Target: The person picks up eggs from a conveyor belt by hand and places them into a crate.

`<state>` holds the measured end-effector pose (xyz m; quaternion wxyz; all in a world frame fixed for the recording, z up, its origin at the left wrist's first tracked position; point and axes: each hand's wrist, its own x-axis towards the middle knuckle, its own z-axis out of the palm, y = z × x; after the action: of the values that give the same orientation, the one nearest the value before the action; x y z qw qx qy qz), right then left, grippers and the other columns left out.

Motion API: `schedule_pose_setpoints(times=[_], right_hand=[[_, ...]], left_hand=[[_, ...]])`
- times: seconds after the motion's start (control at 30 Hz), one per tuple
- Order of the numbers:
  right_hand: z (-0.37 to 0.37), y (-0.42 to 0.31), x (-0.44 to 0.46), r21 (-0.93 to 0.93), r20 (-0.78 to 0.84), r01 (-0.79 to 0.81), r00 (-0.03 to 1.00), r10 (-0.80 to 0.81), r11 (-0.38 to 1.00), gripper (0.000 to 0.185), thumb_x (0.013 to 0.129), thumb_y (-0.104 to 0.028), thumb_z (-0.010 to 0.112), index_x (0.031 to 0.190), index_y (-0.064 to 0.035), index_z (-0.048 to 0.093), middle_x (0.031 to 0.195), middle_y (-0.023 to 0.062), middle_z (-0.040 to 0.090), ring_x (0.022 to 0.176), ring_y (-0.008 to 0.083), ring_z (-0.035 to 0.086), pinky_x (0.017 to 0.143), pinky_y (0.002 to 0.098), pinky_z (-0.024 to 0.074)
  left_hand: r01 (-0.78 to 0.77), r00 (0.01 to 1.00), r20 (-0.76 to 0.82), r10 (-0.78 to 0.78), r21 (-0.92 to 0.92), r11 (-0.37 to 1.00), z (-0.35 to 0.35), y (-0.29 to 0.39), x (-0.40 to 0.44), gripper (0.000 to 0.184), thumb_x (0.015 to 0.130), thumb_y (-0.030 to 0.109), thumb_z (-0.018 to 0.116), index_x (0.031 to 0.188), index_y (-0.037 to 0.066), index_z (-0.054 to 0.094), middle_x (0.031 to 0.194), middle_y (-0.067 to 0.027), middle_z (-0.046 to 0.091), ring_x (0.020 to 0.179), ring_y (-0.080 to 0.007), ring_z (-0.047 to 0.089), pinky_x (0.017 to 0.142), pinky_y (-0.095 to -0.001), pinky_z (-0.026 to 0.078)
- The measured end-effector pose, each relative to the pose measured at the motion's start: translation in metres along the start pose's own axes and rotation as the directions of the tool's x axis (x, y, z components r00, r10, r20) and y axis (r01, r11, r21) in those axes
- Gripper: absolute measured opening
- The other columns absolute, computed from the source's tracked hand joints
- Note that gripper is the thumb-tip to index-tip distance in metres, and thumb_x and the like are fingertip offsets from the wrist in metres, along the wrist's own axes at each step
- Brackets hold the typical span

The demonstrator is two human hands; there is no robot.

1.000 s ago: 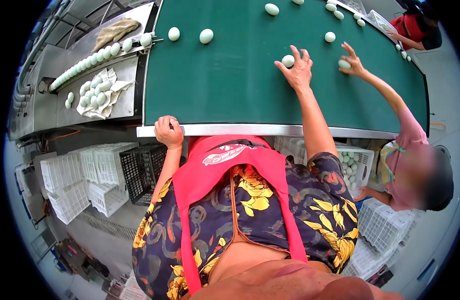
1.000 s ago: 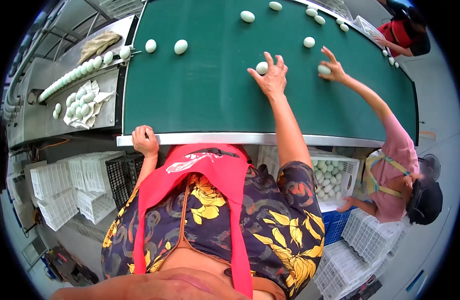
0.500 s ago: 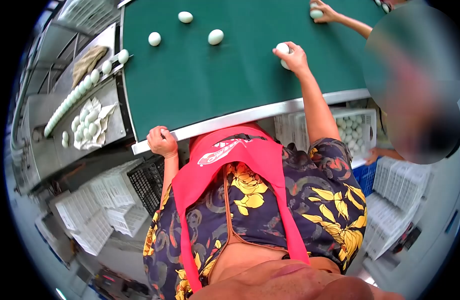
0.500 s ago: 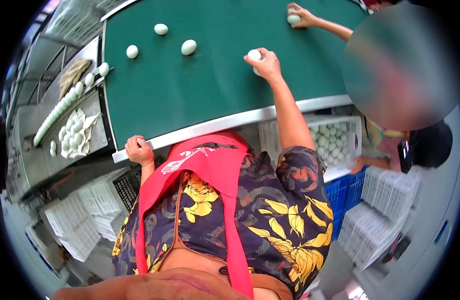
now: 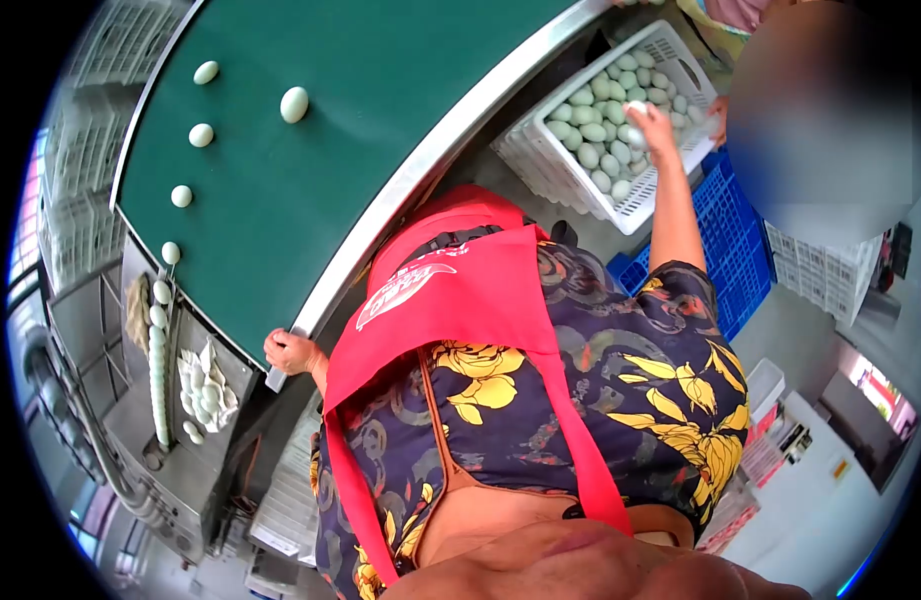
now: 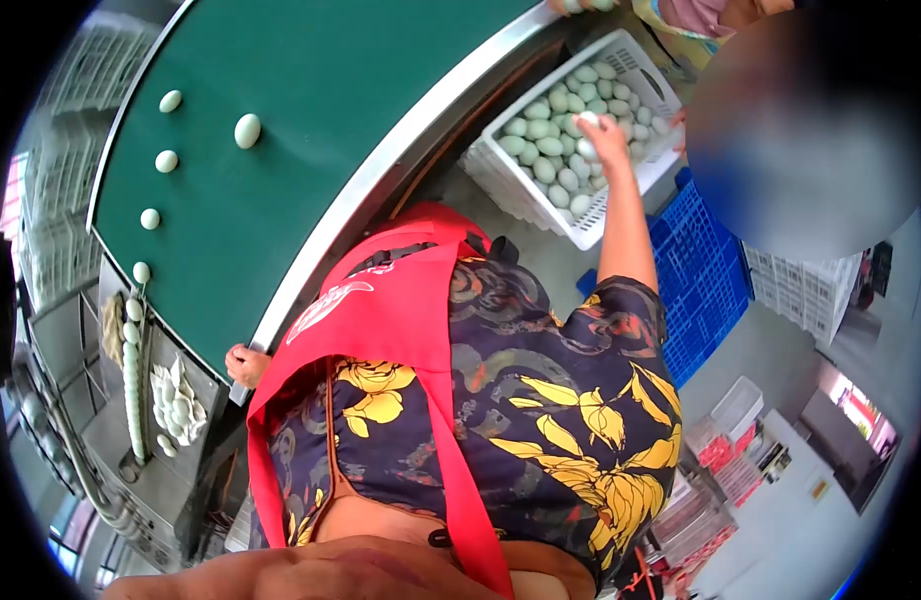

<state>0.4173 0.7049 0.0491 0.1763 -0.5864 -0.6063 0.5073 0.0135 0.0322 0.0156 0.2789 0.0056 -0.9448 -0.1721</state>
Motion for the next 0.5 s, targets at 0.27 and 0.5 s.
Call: schedule_pose_setpoints(times=[0.27,0.5], right_hand=[[0.062,0.092,-0.065,-0.793,-0.186,-0.109,0.980,-0.068,0.599,0.065,0.072,-0.045,0.078,0.127,-0.0123,0.066,0.133,0.0232,0.057,0.121,0.0440,0.056,0.098,0.0505,0.0507],[0.046,0.150,-0.050,-0.842,-0.064,0.079,0.967,-0.245,0.533,0.072,0.083,-0.033,0.070,0.143,-0.0004,0.046,0.141,0.0296,0.050,0.139,0.0445,0.039,0.118,0.0524,0.0271]], left_hand=[[0.012,1.000,-0.023,-0.010,0.068,0.998,0.024,-0.048,0.021,0.022,0.093,0.023,0.052,0.083,0.012,0.068,0.083,-0.0087,0.067,0.080,-0.0347,0.060,0.071,-0.0500,0.047],[0.036,0.999,0.021,-0.039,0.161,0.986,0.027,-0.058,0.012,0.020,0.091,0.021,0.055,0.087,0.007,0.069,0.085,-0.0171,0.068,0.082,-0.0375,0.063,0.073,-0.0513,0.049]])
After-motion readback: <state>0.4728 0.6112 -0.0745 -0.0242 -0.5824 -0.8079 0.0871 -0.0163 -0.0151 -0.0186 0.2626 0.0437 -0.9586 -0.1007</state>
